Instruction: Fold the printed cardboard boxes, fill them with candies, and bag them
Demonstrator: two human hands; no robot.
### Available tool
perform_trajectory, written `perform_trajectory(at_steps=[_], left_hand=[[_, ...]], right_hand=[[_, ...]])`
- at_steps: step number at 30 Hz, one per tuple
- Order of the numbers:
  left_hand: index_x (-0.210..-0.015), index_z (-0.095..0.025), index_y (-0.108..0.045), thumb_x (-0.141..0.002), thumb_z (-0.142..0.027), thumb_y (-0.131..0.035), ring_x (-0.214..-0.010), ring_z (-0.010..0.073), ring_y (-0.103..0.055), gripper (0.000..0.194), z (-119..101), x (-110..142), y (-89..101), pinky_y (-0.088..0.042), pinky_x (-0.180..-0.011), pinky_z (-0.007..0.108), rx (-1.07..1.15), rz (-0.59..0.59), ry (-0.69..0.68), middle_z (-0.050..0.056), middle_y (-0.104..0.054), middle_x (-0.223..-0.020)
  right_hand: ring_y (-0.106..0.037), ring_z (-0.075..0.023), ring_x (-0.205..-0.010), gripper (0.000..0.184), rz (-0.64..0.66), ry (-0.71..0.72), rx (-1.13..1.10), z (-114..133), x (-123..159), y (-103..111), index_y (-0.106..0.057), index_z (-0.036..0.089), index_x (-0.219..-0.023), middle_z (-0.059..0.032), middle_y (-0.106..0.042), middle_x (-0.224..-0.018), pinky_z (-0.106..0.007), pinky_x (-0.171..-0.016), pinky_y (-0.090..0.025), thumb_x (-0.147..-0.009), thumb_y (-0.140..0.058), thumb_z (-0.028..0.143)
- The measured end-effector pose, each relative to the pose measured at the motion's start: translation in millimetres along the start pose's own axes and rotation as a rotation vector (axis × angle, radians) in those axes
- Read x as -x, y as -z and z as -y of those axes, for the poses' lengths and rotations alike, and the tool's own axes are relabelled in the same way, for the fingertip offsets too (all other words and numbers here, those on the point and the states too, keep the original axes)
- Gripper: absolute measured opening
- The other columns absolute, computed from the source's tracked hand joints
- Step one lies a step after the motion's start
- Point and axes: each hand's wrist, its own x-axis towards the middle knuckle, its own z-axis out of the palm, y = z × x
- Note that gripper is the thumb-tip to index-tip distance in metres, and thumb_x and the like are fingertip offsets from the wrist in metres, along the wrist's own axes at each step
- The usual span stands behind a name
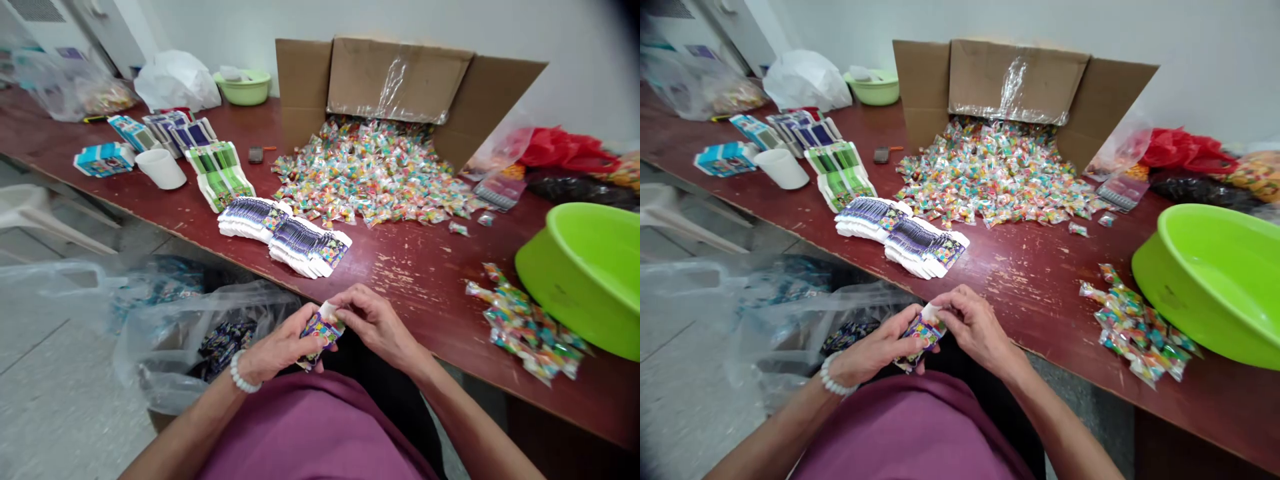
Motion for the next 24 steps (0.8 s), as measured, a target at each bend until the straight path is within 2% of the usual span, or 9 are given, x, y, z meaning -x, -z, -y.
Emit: perform_trajectory(at_steps=[2, 5, 7, 9, 11, 14, 19, 21, 24], left_hand=[[-0.112, -0.02, -0.055, -0.083, -0.03, -0.069, -0.085, 0.0168, -0.061, 0.034, 2.0, -0.8, -4.0, -0.053, -0.065, 0.025, 0.028, -0.015, -0.043, 0.006, -0.061, -0.1], [-0.113, -0.02, -0.055, -0.082, -0.029, -0.068, -0.072, 0.0152, -0.064, 0.035, 7.5, -3.3, -6.7, -0.053, -0.06, 0.025, 0.121, -0.066, -0.078, 0.005, -0.065, -0.094], [-0.113, -0.018, -0.057, -0.088, -0.042, -0.06, -0.06, 0.0149, -0.064, 0.035, 12.0, -5.9, -7.8, -0.05, -0.054, 0.025, 0.23, -0.109, -0.066, 0.006, -0.068, -0.086], [-0.108, -0.014, -0.059, -0.092, -0.056, -0.047, -0.052, 0.0157, -0.064, 0.047, 15.8, -8.3, -9.0, -0.048, -0.051, 0.025, 0.327, -0.153, -0.047, 0.009, -0.07, -0.079], [-0.103, -0.012, -0.062, -0.092, -0.061, -0.044, -0.053, 0.0172, -0.065, 0.054, 18.3, -9.6, -11.0, -0.05, -0.05, 0.026, 0.37, -0.194, -0.054, 0.01, -0.071, -0.077], [-0.1, -0.013, -0.065, -0.088, -0.055, -0.056, -0.057, 0.0168, -0.064, 0.045, 20.4, -9.2, -15.3, -0.052, -0.049, 0.025, 0.353, -0.248, -0.13, 0.008, -0.071, -0.075], [-0.101, -0.015, -0.065, -0.088, -0.045, -0.063, -0.055, 0.0134, -0.061, 0.033, 25.2, -8.4, -20.7, -0.052, -0.044, 0.022, 0.317, -0.333, -0.242, 0.002, -0.066, -0.073], [-0.099, -0.016, -0.063, -0.09, -0.048, -0.06, -0.051, 0.0128, -0.061, 0.033, 26.4, -10.0, -20.2, -0.052, -0.044, 0.023, 0.374, -0.318, -0.199, 0.002, -0.066, -0.072], [-0.096, -0.018, -0.059, -0.09, -0.059, -0.052, -0.045, 0.0145, -0.061, 0.042, 25.4, -13.0, -17.4, -0.052, -0.041, 0.025, 0.562, -0.219, -0.068, 0.002, -0.065, -0.068]], right_hand=[[-0.066, -0.0184, -0.082, 0.022, 0.025, 0.036, 0.012, 2.5, 1.1, -3.5, -0.07, 0.025, -0.11, -0.004, -0.07, -0.09, -0.032, -0.077, -0.054, -0.09, -0.066, 0.034], [-0.068, -0.0189, -0.086, 0.034, -0.039, -0.043, -0.212, 4.4, -0.4, -2.8, -0.062, 0.025, -0.121, -0.0042, -0.073, -0.097, -0.032, -0.078, -0.055, -0.09, -0.066, 0.038], [-0.067, -0.0184, -0.089, 0.033, -0.153, -0.126, -0.335, 5.4, -1.6, 0.0, -0.063, 0.023, -0.116, -0.0049, -0.072, -0.101, -0.03, -0.077, -0.055, -0.088, -0.069, 0.041], [-0.065, -0.0161, -0.084, 0.036, -0.216, -0.2, -0.385, 5.7, -1.3, 1.2, -0.065, 0.022, -0.11, -0.0041, -0.07, -0.099, -0.026, -0.07, -0.053, -0.081, -0.076, 0.042], [-0.063, -0.0135, -0.077, 0.042, -0.16, -0.256, -0.415, 5.4, 1.1, -1.8, -0.066, 0.021, -0.109, -0.0031, -0.068, -0.097, -0.021, -0.062, -0.05, -0.075, -0.081, 0.04], [-0.06, -0.0117, -0.07, 0.043, -0.023, -0.29, -0.499, 4.6, 6.7, -15.2, -0.065, 0.021, -0.112, -0.0024, -0.067, -0.093, -0.021, -0.059, -0.048, -0.077, -0.079, 0.042], [-0.058, -0.0111, -0.061, 0.03, -0.071, -0.169, -0.412, 2.1, 9.7, -35.5, -0.066, 0.021, -0.106, -0.0011, -0.066, -0.084, -0.024, -0.057, -0.049, -0.086, -0.071, 0.042], [-0.057, -0.011, -0.056, 0.021, -0.12, -0.054, -0.249, 0.8, 8.1, -35.4, -0.068, 0.019, -0.096, -0.0014, -0.066, -0.079, -0.024, -0.055, -0.048, -0.091, -0.065, 0.04], [-0.058, -0.0106, -0.055, 0.016, -0.135, 0.155, 0.009, 0.1, 5.8, -29.1, -0.07, 0.02, -0.091, -0.0025, -0.069, -0.08, -0.024, -0.059, -0.05, -0.095, -0.059, 0.032]])
